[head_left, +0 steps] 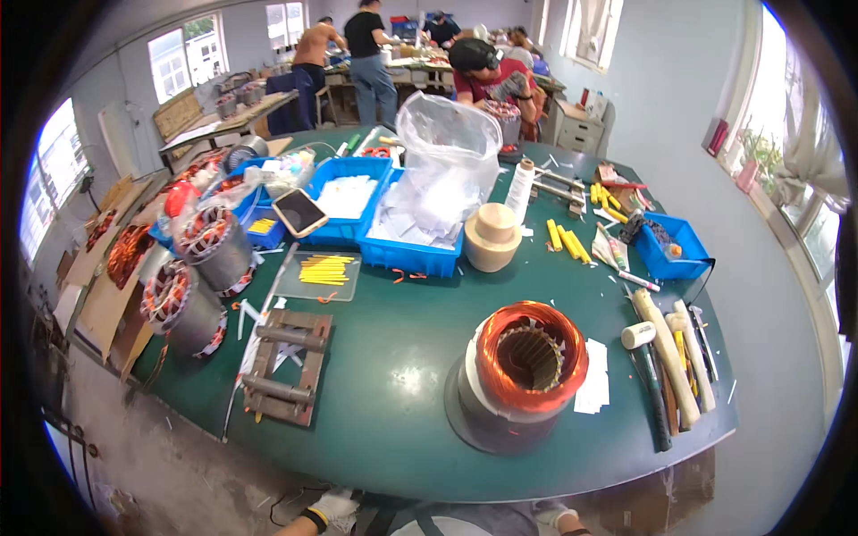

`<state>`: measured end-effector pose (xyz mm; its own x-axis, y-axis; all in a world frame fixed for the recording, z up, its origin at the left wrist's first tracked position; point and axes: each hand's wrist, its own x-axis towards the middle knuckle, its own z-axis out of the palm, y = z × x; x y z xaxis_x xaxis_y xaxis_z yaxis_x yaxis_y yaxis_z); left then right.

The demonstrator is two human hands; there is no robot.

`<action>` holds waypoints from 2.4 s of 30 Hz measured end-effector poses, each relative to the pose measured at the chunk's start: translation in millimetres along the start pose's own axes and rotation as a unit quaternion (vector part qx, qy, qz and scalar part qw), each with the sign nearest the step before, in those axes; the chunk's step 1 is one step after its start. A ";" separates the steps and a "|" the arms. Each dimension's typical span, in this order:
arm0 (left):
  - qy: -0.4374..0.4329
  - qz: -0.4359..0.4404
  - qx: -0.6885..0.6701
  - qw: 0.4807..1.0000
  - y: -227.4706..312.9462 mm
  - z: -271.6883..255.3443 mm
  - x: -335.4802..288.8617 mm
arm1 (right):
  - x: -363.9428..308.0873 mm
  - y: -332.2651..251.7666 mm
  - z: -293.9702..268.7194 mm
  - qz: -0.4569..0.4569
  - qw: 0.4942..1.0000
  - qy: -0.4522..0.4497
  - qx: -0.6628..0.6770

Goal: Winding and shaping copper coils inside a motor stator using a mallet and wedges.

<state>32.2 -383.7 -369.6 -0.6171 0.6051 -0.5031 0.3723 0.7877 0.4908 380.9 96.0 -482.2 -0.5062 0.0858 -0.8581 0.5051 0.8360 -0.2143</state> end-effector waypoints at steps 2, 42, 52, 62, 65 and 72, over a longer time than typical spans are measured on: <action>-0.116 0.032 -0.036 0.992 39.4 -52.0 -20.4 | -19.9 -3.5 -25.7 -0.091 0.960 0.264 0.011; 0.318 0.568 0.181 0.737 383.5 -252.7 62.5 | -169.5 -173.4 -384.8 -0.255 0.790 0.469 0.302; 0.352 0.546 0.135 0.748 385.1 -239.1 57.5 | -101.2 -160.6 -452.8 -0.327 0.849 0.395 0.129; 0.377 0.577 0.097 0.718 376.8 -242.6 42.2 | -114.3 -170.3 -423.7 -0.282 0.823 0.472 0.142; 0.363 0.578 0.095 0.725 364.9 -244.9 26.3 | -119.5 -184.4 -415.1 -0.304 0.843 0.417 0.149; 0.368 0.578 0.083 0.723 356.8 -249.9 21.4 | -135.0 -204.5 -405.6 -0.327 0.836 0.436 0.066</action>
<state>-21.4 -118.5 -27.5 -0.0051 0.6935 0.7204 0.9751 -0.1563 0.1574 62.4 133.3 -133.3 -0.9921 0.0443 0.1170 -0.0356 0.7968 -0.6031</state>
